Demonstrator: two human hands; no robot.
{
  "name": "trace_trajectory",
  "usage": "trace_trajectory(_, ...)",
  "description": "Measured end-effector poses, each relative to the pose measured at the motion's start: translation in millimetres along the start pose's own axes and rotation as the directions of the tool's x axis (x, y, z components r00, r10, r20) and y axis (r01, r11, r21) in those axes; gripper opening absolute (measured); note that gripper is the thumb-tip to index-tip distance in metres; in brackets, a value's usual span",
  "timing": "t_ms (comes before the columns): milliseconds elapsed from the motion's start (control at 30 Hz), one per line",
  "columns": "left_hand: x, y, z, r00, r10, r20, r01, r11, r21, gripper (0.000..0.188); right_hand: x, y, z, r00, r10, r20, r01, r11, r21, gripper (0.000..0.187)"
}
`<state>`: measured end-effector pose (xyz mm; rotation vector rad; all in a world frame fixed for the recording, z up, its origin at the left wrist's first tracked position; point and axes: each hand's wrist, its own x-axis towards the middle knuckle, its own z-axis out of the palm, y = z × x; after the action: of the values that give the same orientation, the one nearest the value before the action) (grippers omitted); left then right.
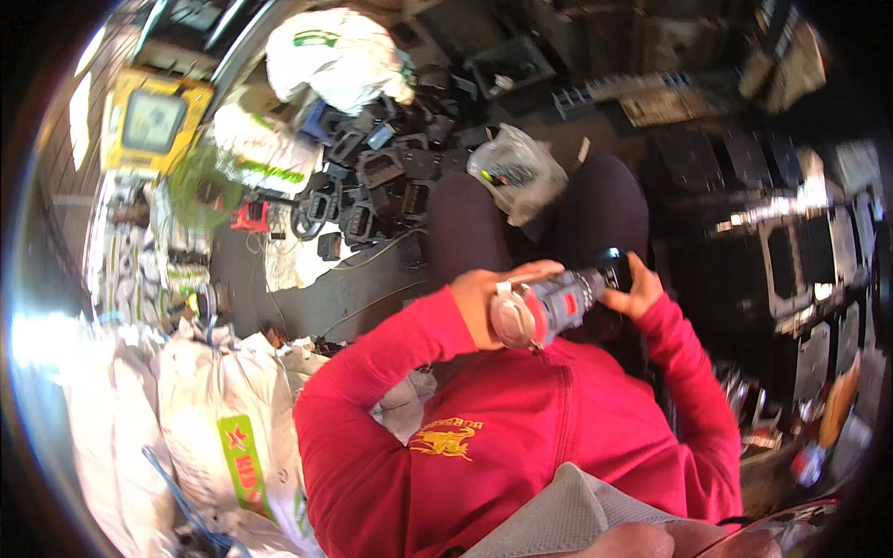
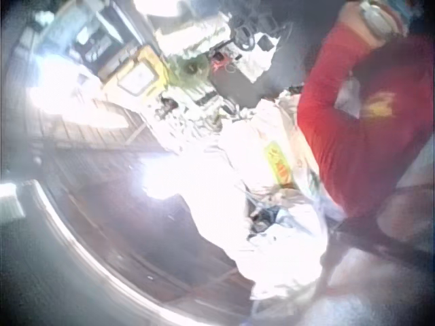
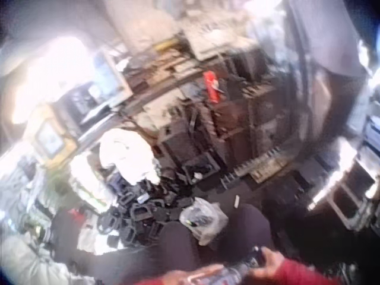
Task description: The person sits on the floor and uses a cordless drill to fasten screws into black plastic housings. They repeatedly pick up a housing, insert screws, drive them in with the drill, and place the finished unit into a stack.
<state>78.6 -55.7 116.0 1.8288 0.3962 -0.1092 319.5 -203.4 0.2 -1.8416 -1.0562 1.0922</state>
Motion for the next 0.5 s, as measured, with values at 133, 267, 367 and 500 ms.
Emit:
trace_trajectory(133,-25.8,-9.5,11.9,0.995,0.065,-0.079,-0.072,0.993,-0.089,0.081,-2.8,-15.1,14.5,0.989,-0.116,-0.096,0.115,0.993,-0.009,0.064)
trace_trajectory(267,-51.8,-25.3,6.5,0.973,0.146,-0.176,-0.108,0.972,0.209,0.073,9.4,-29.4,22.9,0.937,-0.335,-0.097,0.317,0.934,-0.163,0.069)
trace_trajectory(367,-67.7,-34.9,-1.9,0.882,0.310,-0.354,-0.254,0.947,0.197,0.068,23.8,-28.1,20.8,0.918,-0.385,-0.096,0.350,0.899,-0.261,0.060)
trace_trajectory(500,-85.9,-54.0,-12.8,0.843,0.310,-0.440,-0.198,0.939,0.282,0.070,49.0,-30.7,-7.0,0.966,-0.233,-0.112,0.243,0.966,0.091,0.040)
